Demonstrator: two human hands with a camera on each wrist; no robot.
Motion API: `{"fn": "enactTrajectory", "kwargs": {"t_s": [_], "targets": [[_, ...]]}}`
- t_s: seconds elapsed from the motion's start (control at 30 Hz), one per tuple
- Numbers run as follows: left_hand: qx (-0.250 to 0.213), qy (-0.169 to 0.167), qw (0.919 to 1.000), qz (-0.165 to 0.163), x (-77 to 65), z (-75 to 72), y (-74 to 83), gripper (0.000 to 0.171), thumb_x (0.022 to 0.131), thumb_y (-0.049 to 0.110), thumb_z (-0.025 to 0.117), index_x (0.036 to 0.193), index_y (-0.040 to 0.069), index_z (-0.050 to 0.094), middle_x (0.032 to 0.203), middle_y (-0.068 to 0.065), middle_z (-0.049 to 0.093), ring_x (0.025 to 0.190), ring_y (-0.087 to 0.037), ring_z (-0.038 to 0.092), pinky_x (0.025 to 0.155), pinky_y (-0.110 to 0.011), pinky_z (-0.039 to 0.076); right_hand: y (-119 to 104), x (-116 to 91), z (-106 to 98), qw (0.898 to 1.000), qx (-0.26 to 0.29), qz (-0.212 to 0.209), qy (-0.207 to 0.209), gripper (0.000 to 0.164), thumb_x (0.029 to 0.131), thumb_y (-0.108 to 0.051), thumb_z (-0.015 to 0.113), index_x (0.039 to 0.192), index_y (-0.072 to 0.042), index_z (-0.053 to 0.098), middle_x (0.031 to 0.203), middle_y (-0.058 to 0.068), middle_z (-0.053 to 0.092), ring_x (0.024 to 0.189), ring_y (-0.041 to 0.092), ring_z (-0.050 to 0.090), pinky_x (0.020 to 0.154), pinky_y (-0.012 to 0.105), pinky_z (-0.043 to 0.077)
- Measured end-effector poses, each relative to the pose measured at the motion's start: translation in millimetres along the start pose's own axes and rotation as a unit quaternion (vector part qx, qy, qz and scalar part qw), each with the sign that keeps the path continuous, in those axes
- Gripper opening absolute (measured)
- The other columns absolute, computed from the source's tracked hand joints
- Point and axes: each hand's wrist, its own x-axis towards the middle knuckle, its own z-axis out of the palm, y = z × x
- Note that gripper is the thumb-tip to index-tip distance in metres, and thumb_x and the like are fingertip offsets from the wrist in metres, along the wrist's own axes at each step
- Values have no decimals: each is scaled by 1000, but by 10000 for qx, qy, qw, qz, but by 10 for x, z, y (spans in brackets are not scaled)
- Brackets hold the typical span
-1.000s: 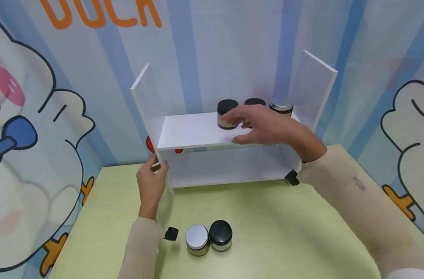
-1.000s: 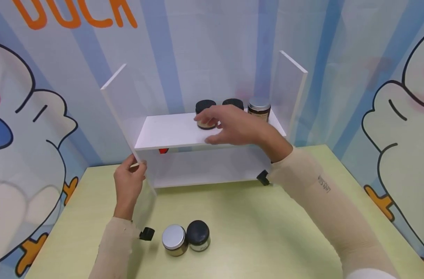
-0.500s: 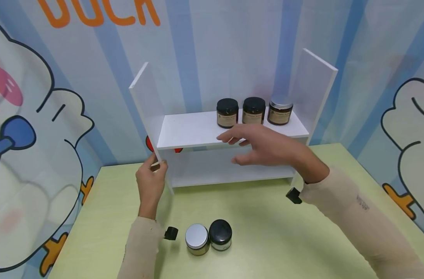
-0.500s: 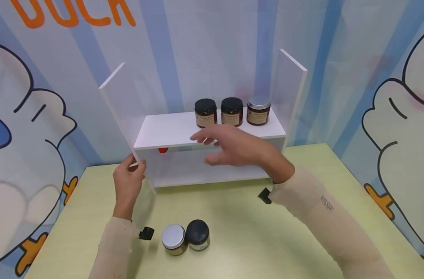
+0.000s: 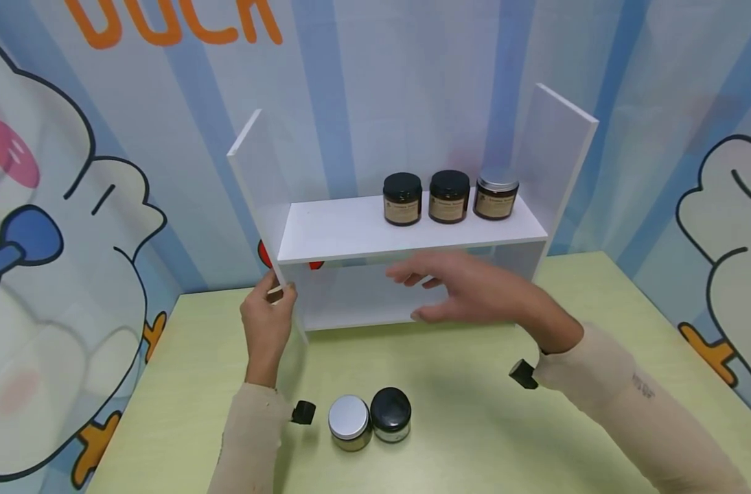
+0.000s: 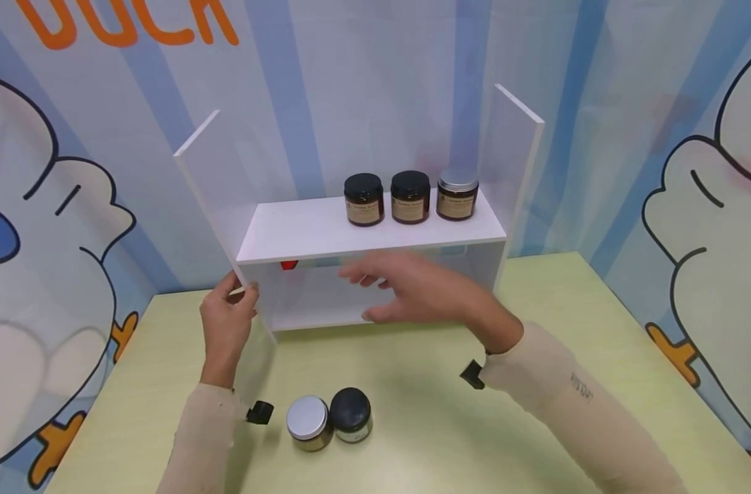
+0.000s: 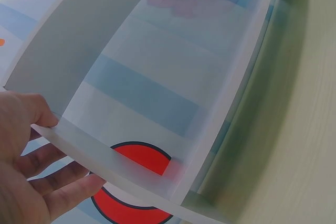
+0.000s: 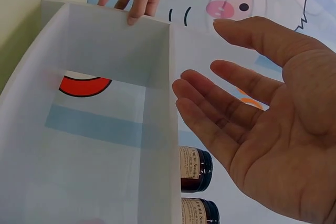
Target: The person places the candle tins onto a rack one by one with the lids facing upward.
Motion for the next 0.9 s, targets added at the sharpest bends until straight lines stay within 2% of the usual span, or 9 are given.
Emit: {"fn": "enactTrajectory", "kwargs": {"t_s": [0.23,0.47,0.9], "targets": [[32,52,10000,22,4,5,5,43,97,19,62,139,10,63,125,-14,68,109,-36,68,89,-52,58,36,-59,93,10000,12,-41,73,59,91,-16,76,146,-18,54,136,-2,61,123,17,60,99,37,54],[47,50,10000,9,8,17,-2,43,97,18,62,139,10,63,123,-14,69,109,-36,68,91,-51,58,105,-105,210,9997,225,-64,7,59,92,-18,76,146,-17,53,136,0,61,124,22,60,101,38,53],[50,90,9999,92,0,13,-2,41,96,18,63,136,10,65,121,-14,69,107,-37,69,88,-52,59,185,-130,363,9979,624,137,-120,58,92,-16,75,146,-17,53,138,-1,59,124,19,59,104,38,52]]}}
